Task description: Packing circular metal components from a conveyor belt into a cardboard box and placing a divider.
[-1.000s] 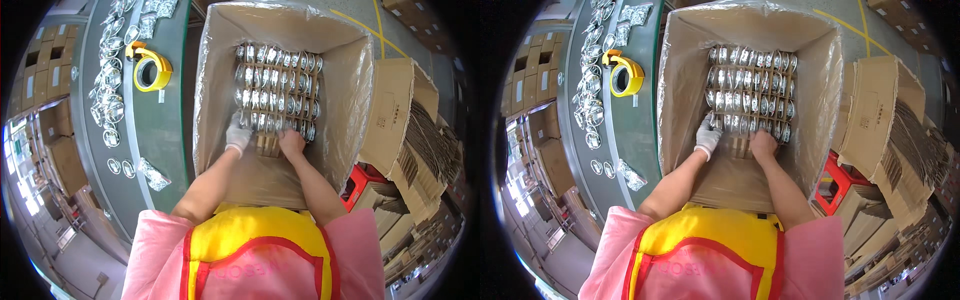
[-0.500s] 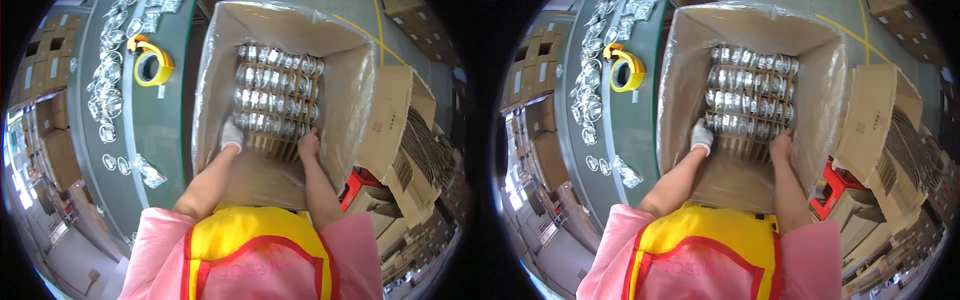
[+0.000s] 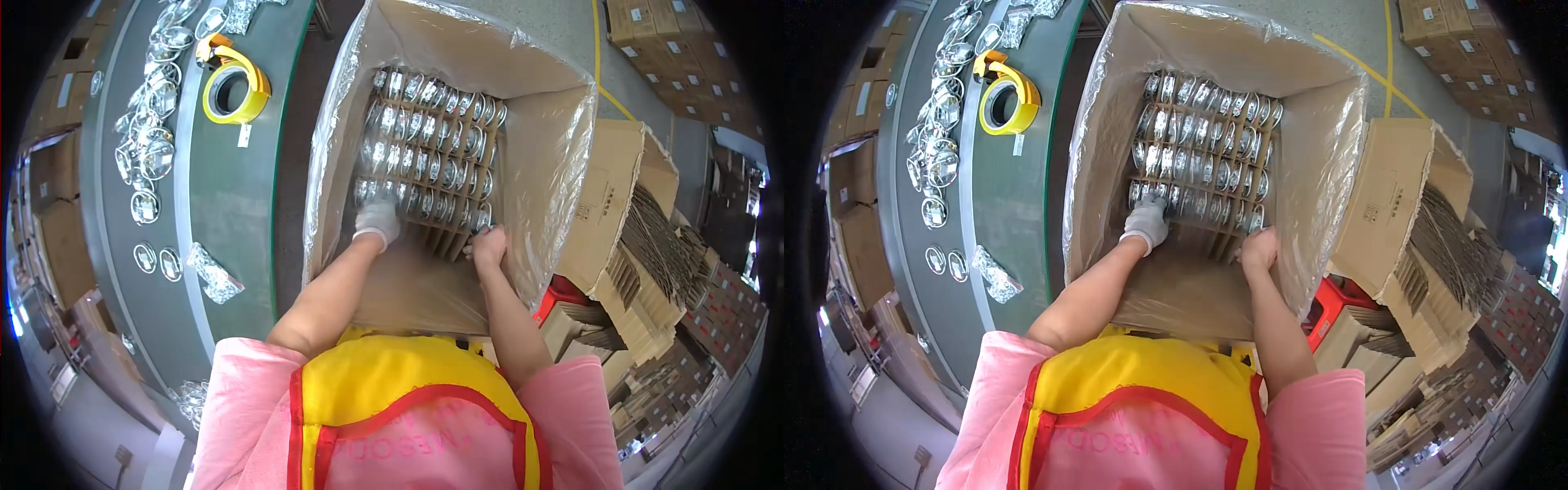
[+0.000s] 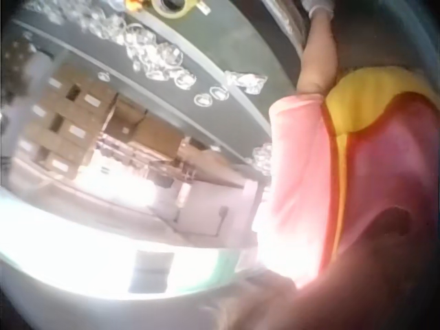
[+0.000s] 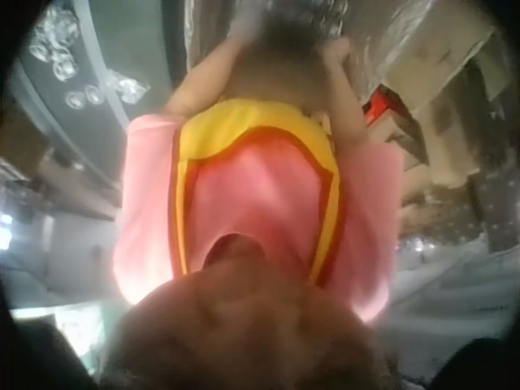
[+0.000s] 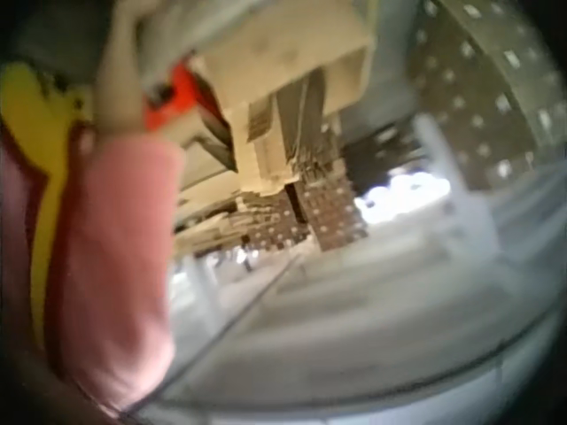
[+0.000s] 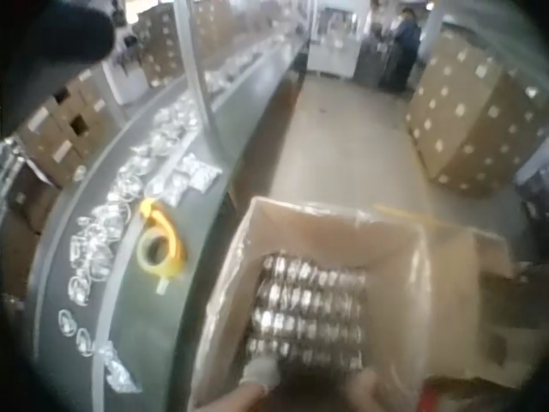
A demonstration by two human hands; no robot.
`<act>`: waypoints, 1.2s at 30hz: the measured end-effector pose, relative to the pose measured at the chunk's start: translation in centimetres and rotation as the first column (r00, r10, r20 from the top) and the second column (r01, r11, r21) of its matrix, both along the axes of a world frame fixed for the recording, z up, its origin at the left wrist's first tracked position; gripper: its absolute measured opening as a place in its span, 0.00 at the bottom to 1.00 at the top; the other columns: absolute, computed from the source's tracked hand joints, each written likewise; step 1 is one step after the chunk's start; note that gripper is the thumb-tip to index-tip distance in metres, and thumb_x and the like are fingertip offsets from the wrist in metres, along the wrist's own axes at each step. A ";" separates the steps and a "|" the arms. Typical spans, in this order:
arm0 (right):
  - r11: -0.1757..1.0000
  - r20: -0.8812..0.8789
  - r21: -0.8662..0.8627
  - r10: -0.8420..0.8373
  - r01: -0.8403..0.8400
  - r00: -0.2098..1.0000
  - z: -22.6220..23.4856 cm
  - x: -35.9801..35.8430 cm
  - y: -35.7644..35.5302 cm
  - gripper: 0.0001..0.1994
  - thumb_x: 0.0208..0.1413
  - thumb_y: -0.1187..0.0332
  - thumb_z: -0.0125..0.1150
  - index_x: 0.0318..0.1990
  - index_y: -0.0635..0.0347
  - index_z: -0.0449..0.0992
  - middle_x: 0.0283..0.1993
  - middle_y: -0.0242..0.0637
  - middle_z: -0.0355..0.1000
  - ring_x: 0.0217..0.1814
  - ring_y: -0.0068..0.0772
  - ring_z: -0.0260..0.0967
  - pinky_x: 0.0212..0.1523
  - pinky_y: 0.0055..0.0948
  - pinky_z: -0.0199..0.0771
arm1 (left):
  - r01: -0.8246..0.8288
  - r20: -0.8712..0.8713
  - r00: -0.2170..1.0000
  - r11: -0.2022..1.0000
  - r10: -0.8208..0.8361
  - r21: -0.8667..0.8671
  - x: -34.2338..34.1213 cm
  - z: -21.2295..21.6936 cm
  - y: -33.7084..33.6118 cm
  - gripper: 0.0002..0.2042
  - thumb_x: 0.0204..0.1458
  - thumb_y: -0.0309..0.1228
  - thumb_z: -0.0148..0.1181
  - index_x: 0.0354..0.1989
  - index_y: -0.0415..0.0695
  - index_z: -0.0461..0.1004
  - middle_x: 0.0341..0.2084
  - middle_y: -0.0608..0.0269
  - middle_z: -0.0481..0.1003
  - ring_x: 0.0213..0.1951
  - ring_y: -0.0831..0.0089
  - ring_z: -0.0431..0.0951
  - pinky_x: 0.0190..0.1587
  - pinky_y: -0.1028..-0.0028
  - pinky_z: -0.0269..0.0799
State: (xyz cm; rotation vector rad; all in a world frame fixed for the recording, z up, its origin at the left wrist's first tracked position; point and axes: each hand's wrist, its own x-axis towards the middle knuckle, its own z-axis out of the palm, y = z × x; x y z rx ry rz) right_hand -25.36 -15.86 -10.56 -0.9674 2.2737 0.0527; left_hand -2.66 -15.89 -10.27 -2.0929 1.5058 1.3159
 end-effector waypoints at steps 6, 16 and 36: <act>0.991 -0.097 -0.106 0.070 -0.080 0.993 -1.3 0.5 0.9 0.08 0.54 0.73 0.45 0.35 0.71 0.63 0.21 0.49 0.70 0.19 0.46 0.72 0.12 0.37 0.72 | -0.007 -0.097 0.995 0.985 -0.010 -0.172 -0.2 -1.0 0.5 0.15 0.44 0.28 0.53 0.43 0.44 0.70 0.49 0.52 0.65 0.49 0.53 0.68 0.49 0.62 0.66; 0.974 -0.094 -0.089 0.200 -0.208 0.975 -1.4 5.2 -1.3 0.20 0.46 0.65 0.58 0.48 0.62 0.66 0.40 0.52 0.71 0.43 0.51 0.69 0.45 0.41 0.68 | -0.072 -0.270 0.962 0.988 0.033 -0.138 0.3 5.3 -3.2 0.11 0.45 0.34 0.53 0.33 0.44 0.76 0.35 0.49 0.75 0.38 0.54 0.75 0.41 0.60 0.70; 0.678 0.708 -0.616 0.700 -0.402 0.095 19.0 38.3 -9.9 0.17 0.55 0.71 0.52 0.52 0.69 0.64 0.44 0.40 0.69 0.44 0.29 0.69 0.37 0.22 0.71 | -0.198 0.259 0.242 0.309 0.935 -0.930 38.7 5.6 8.6 0.31 0.34 0.35 0.64 0.52 0.48 0.62 0.52 0.51 0.57 0.56 0.50 0.54 0.54 0.53 0.53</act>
